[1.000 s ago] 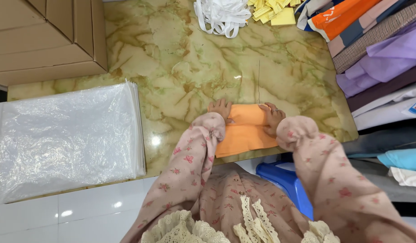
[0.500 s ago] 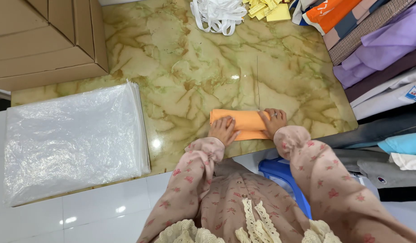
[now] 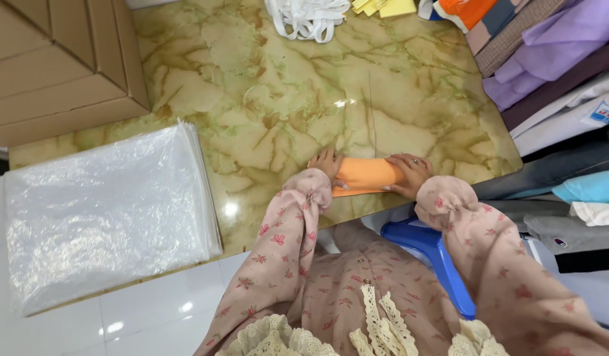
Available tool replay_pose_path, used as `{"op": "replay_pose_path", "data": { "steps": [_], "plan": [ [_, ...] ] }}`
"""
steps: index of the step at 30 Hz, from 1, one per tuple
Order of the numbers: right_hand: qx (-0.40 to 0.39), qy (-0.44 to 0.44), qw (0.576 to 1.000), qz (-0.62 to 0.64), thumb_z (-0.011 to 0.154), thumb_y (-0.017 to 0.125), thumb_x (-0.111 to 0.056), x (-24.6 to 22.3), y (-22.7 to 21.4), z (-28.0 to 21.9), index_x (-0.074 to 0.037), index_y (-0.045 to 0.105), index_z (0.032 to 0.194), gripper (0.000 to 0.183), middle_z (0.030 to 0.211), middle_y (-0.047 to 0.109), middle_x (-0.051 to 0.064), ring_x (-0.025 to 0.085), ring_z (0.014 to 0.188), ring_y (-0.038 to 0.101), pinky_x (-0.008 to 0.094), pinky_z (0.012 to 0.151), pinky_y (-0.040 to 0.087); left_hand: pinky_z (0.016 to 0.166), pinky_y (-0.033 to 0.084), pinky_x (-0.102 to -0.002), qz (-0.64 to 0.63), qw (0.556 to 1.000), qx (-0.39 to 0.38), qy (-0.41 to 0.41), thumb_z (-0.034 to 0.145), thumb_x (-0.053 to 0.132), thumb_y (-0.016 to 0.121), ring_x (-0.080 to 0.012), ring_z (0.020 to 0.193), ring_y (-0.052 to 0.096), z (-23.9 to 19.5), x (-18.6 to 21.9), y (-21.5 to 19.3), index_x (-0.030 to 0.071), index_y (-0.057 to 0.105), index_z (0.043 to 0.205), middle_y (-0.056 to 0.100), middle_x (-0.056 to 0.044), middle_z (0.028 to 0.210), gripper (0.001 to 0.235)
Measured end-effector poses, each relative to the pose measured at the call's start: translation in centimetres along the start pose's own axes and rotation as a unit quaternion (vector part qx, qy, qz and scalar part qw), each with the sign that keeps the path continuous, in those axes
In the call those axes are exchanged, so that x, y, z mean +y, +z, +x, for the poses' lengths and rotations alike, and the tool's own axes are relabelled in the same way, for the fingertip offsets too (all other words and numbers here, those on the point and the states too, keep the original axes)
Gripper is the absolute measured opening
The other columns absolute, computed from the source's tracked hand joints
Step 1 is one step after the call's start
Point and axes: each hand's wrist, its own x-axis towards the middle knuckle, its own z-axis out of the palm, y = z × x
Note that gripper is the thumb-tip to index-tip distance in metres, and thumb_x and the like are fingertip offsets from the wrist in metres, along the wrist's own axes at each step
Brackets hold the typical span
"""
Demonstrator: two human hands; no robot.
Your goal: The person removes an orange t-shirt from a hanger, folds it neatly on a marble-patterned table, and places it aside. They then remove a white patterned t-shirt and a black t-shirt from the rack, folding each one in the same manner on the table.
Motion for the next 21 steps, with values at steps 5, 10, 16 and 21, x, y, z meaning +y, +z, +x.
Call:
{"op": "replay_pose_path", "data": {
  "steps": [5, 10, 16, 21],
  "plan": [
    [0.076, 0.047, 0.992, -0.093, 0.067, 0.08, -0.054, 3.9, 0.4, 3.2, -0.045, 0.042, 0.143, 0.085, 0.146, 0.044, -0.011, 0.025, 0.138, 0.043, 0.054, 0.115, 0.026, 0.102, 0.032, -0.048, 0.06, 0.985, 0.163, 0.023, 0.061, 0.049, 0.09, -0.0309, 0.114, 0.044, 5.8, 1.5, 2.9, 0.017, 0.036, 0.135, 0.038, -0.009, 0.119, 0.097],
    [0.206, 0.03, 0.965, -0.16, 0.06, 0.086, -0.041, 9.3, 1.4, 6.3, -0.035, 0.046, 0.137, 0.088, 0.143, 0.041, -0.008, 0.027, 0.138, 0.037, 0.054, 0.113, 0.029, 0.092, 0.043, -0.049, 0.129, 0.851, 0.505, 0.057, 0.096, 0.027, 0.055, -0.0305, 0.089, 0.051, 12.1, 4.3, 1.8, 0.013, 0.054, 0.113, 0.044, -0.01, 0.092, 0.022],
    [0.304, 0.009, 0.936, -0.177, 0.057, 0.085, -0.027, 14.9, 1.5, 11.3, -0.023, 0.052, 0.128, 0.079, 0.148, 0.04, 0.004, 0.038, 0.141, 0.033, 0.062, 0.115, 0.024, 0.105, 0.045, -0.055, 0.188, 0.784, 0.592, 0.004, 0.103, 0.011, 0.039, -0.0329, 0.115, 0.06, 17.7, 7.9, 0.5, 0.01, 0.059, 0.114, 0.06, -0.018, 0.115, 0.023],
    [0.221, 0.017, 0.959, -0.175, 0.071, 0.077, -0.012, 19.2, 0.6, 16.1, -0.012, 0.049, 0.142, 0.076, 0.165, 0.027, 0.009, 0.039, 0.156, 0.013, 0.064, 0.122, 0.015, 0.11, 0.042, -0.055, 0.202, 0.766, 0.606, -0.071, 0.106, 0.01, 0.036, -0.0325, 0.124, 0.059, 22.2, 9.5, -1.1, 0.01, 0.057, 0.12, 0.063, -0.018, 0.127, 0.025]
  ]
}}
